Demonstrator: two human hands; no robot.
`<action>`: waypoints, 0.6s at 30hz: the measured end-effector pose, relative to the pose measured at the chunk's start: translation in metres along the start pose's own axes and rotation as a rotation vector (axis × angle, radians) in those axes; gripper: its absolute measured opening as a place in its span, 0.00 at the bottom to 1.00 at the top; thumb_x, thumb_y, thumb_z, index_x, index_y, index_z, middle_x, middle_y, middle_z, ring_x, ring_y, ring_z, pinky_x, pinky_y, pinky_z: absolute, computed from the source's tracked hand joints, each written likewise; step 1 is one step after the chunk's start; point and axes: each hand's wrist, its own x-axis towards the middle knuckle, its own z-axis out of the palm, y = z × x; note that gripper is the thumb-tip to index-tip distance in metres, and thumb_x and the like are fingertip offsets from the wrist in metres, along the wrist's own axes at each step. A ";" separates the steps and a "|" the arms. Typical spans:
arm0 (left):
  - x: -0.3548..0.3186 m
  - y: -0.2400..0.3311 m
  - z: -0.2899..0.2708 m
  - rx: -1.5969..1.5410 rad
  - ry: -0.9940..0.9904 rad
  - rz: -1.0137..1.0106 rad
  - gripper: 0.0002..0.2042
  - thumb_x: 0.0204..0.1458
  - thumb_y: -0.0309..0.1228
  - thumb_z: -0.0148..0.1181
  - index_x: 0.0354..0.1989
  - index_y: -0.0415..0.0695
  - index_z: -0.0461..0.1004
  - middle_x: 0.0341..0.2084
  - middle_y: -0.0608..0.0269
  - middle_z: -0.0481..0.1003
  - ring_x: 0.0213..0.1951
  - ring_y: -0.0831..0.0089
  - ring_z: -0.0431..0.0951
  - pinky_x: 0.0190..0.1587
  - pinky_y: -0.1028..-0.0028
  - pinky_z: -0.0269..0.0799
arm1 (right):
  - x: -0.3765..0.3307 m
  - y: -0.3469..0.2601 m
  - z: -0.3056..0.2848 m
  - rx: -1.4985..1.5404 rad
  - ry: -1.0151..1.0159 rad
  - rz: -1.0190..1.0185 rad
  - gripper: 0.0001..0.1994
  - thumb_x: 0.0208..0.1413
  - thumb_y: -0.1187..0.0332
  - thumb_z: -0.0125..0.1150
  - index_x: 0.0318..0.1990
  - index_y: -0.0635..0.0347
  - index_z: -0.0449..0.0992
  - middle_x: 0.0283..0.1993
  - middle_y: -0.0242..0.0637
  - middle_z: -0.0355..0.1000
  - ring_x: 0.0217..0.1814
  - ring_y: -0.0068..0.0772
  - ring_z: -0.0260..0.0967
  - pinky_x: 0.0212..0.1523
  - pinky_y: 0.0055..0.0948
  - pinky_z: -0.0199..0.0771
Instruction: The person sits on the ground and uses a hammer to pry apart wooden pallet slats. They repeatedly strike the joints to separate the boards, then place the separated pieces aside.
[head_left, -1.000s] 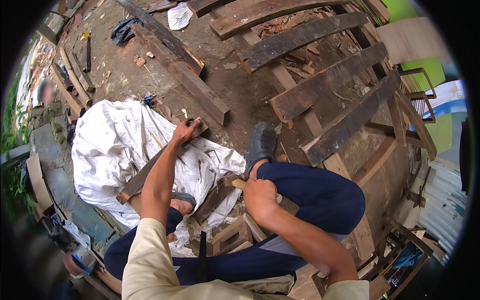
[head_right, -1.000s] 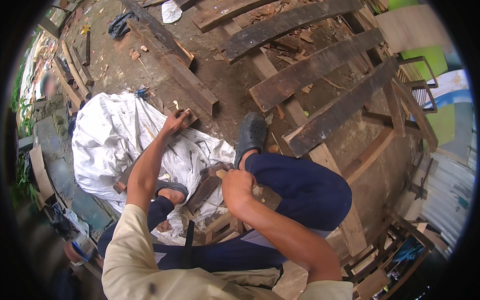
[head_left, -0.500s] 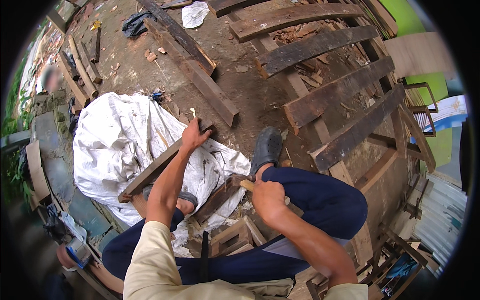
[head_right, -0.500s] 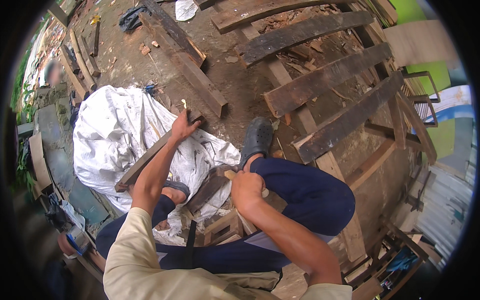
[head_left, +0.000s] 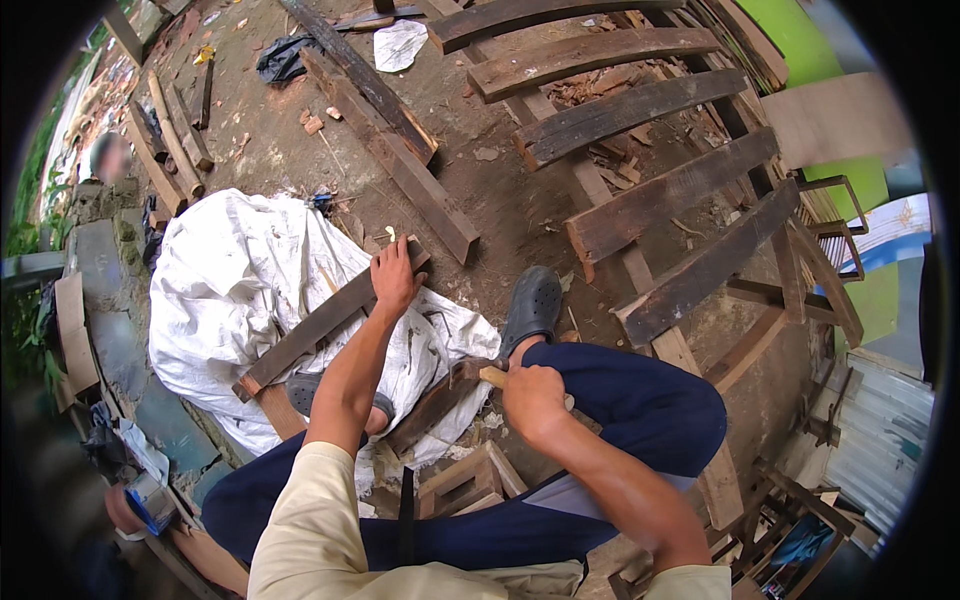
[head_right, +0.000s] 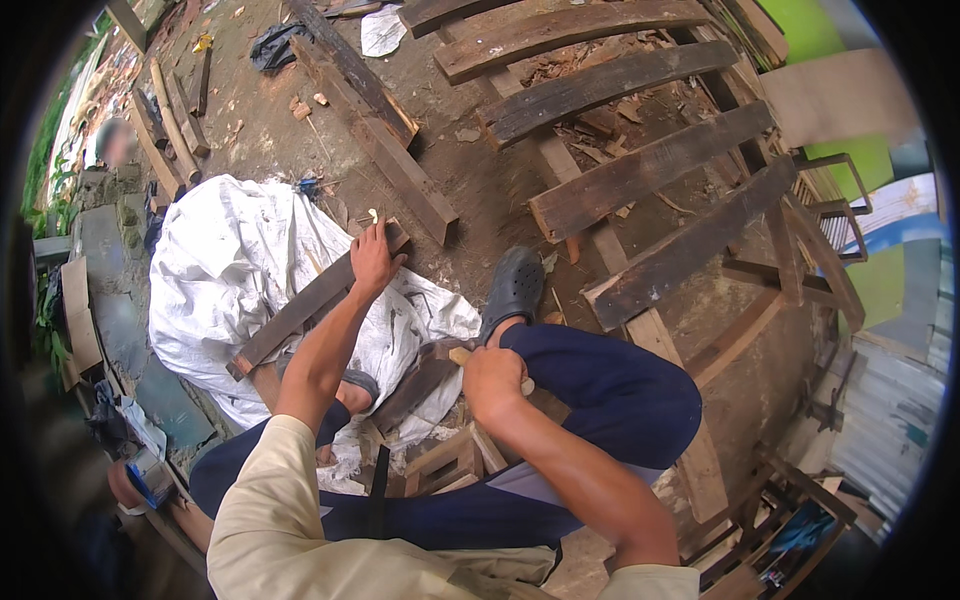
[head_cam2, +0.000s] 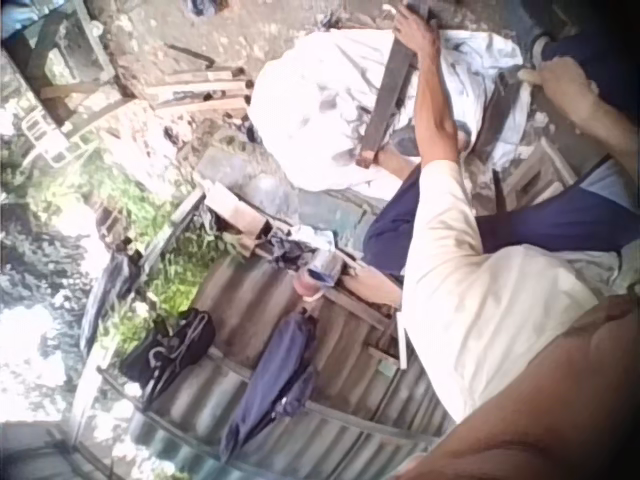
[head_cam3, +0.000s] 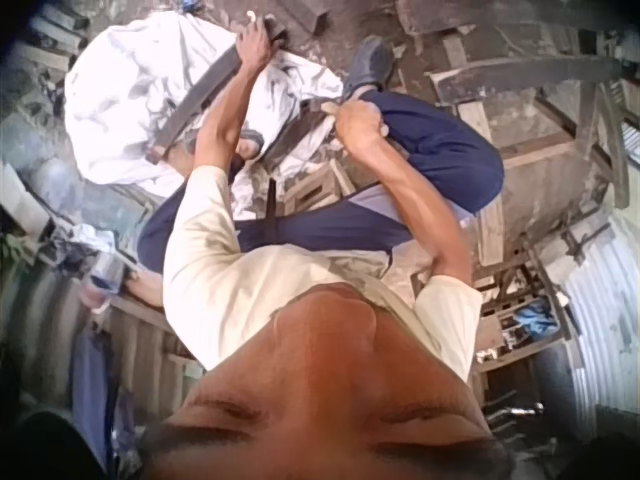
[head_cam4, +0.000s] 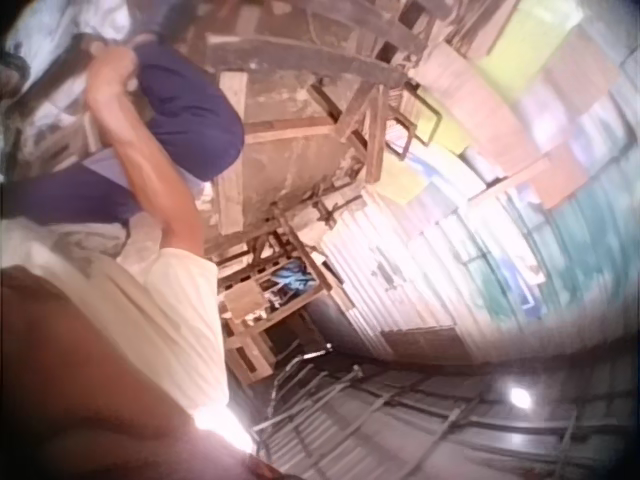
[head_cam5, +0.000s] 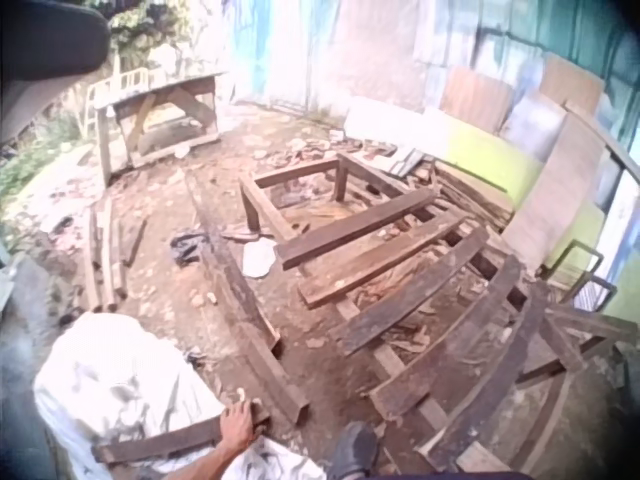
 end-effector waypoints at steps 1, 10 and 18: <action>0.004 -0.007 0.003 0.031 -0.023 -0.010 0.41 0.41 0.42 0.73 0.64 0.43 0.61 0.54 0.53 0.69 0.56 0.57 0.69 0.60 0.56 0.62 | 0.000 -0.001 -0.002 -0.009 -0.012 -0.009 0.08 0.55 0.67 0.57 0.39 0.57 0.80 0.30 0.36 0.81 0.32 0.34 0.82 0.28 0.32 0.78; 0.035 0.103 -0.096 -0.604 0.555 0.229 0.36 0.42 0.40 0.75 0.60 0.43 0.67 0.50 0.51 0.69 0.52 0.53 0.72 0.55 0.60 0.69 | -0.003 -0.003 -0.010 0.020 -0.034 -0.004 0.09 0.52 0.68 0.59 0.37 0.56 0.83 0.30 0.34 0.81 0.30 0.34 0.81 0.20 0.39 0.75; 0.127 0.233 -0.189 -0.424 0.474 0.464 0.39 0.41 0.43 0.75 0.63 0.42 0.67 0.54 0.51 0.69 0.54 0.52 0.71 0.58 0.58 0.67 | 0.000 -0.004 -0.012 0.044 -0.110 -0.072 0.09 0.51 0.69 0.60 0.36 0.54 0.86 0.36 0.34 0.82 0.35 0.36 0.81 0.25 0.47 0.77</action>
